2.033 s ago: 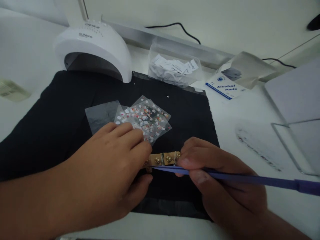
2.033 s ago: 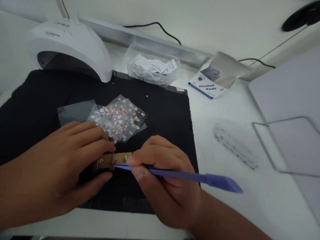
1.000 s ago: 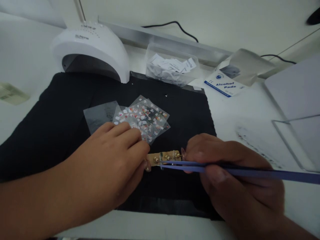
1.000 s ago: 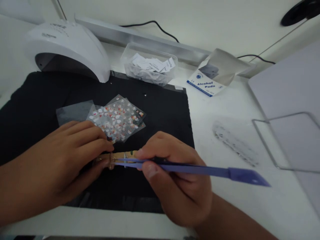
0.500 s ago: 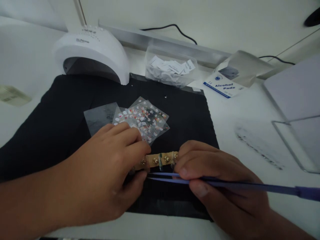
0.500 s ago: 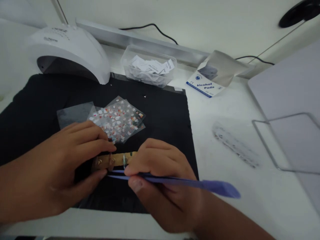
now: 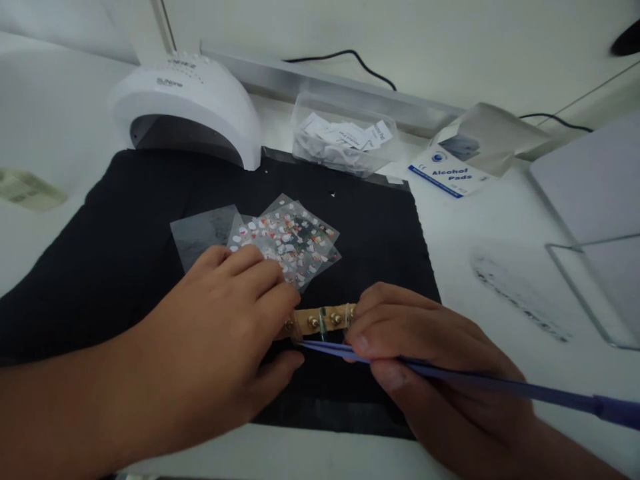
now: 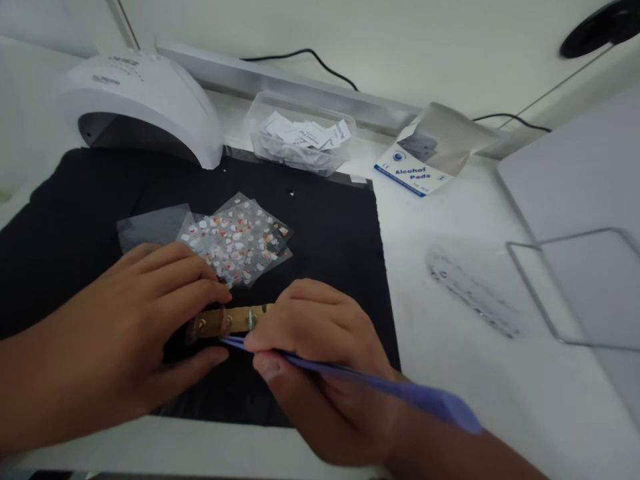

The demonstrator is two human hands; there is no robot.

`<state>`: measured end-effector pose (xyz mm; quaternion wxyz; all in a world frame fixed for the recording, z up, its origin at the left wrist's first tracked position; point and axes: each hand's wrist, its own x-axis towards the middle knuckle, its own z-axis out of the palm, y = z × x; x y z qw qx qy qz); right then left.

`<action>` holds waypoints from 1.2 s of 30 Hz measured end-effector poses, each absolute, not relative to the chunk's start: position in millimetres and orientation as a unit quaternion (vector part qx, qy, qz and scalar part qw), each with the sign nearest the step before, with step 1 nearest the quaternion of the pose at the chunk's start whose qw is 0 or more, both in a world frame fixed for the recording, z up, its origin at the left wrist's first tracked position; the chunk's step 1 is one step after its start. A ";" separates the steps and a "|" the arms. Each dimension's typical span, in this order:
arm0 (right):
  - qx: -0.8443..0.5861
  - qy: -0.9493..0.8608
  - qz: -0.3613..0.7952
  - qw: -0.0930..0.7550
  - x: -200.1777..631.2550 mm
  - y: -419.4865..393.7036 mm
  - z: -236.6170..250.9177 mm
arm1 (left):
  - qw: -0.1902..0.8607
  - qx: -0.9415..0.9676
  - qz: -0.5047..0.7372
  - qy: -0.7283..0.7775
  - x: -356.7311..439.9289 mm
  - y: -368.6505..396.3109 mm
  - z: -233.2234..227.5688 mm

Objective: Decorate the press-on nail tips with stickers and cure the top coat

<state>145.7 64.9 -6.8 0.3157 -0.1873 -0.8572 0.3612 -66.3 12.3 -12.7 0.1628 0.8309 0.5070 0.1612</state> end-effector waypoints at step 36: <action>-0.192 -0.860 0.337 0.331 145.1 62.9 -5.7 | 0.157 0.844 0.163 0.486 -67.0 13.1 -15.1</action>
